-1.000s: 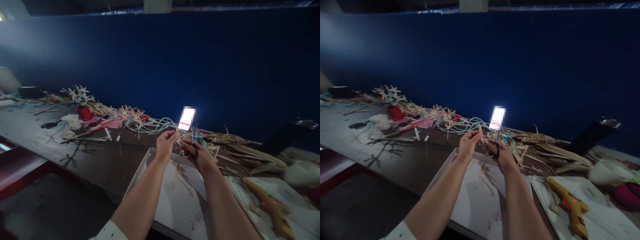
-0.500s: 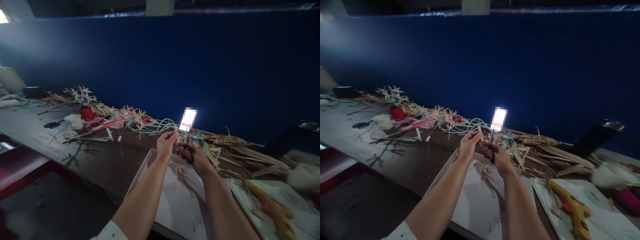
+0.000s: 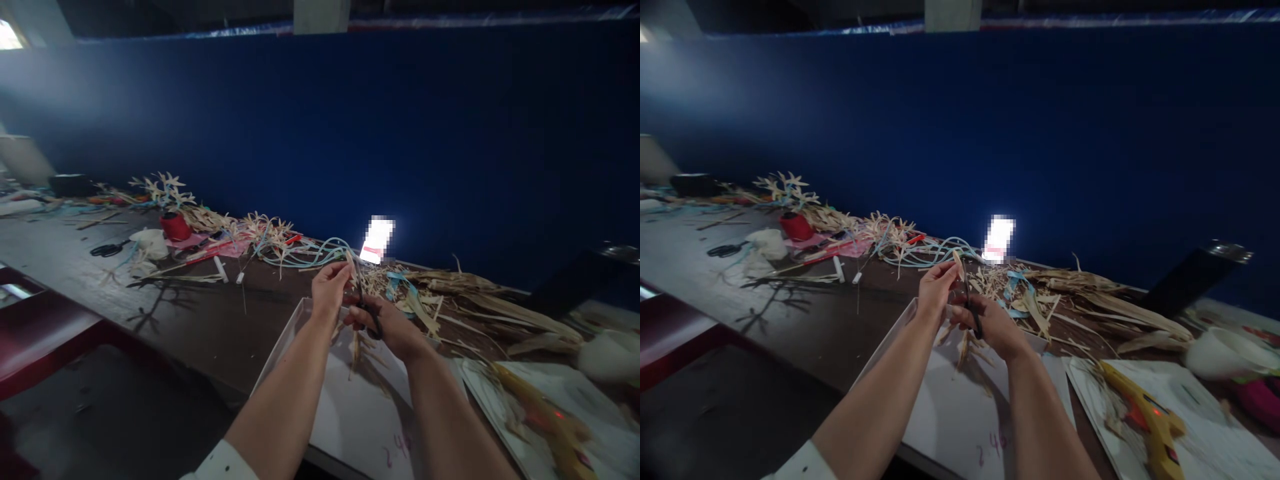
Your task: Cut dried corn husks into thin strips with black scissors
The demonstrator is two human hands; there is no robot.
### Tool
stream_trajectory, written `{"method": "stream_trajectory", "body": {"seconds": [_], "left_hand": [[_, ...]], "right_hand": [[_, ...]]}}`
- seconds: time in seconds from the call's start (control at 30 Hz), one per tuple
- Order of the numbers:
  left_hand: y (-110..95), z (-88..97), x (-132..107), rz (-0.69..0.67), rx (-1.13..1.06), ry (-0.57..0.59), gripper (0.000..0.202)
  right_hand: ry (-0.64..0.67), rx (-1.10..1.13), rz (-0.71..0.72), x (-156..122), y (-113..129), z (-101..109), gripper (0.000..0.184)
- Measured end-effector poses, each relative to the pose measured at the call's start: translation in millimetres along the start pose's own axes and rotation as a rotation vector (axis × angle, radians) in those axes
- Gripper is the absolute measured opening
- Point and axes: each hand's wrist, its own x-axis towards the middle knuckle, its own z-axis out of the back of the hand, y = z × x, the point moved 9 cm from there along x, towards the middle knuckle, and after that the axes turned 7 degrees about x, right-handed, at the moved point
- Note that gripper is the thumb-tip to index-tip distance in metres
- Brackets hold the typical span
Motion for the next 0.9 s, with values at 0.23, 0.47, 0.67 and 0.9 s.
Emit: {"method": "stream_trajectory", "body": {"seconds": [0.23,0.47,0.67,0.9], "left_hand": [[1,-0.2,-1,0.019,-0.021,0.0,0.031],[2,-0.1,0,0.02,-0.056,0.006,0.03],[5,-0.1,1,0.028,-0.069,0.01,0.028],[8,-0.2,0,0.043,-0.069,0.008,0.029]], "right_hand": [[-0.005,-0.075,0.027,2,0,2,0.036],[-0.038,-0.162,0.011,4,-3,6,0.046],[-0.058,-0.171,-0.022,5,-6,7,0.048],[-0.045,-0.183,-0.006,8,-10,8,0.046]]}}
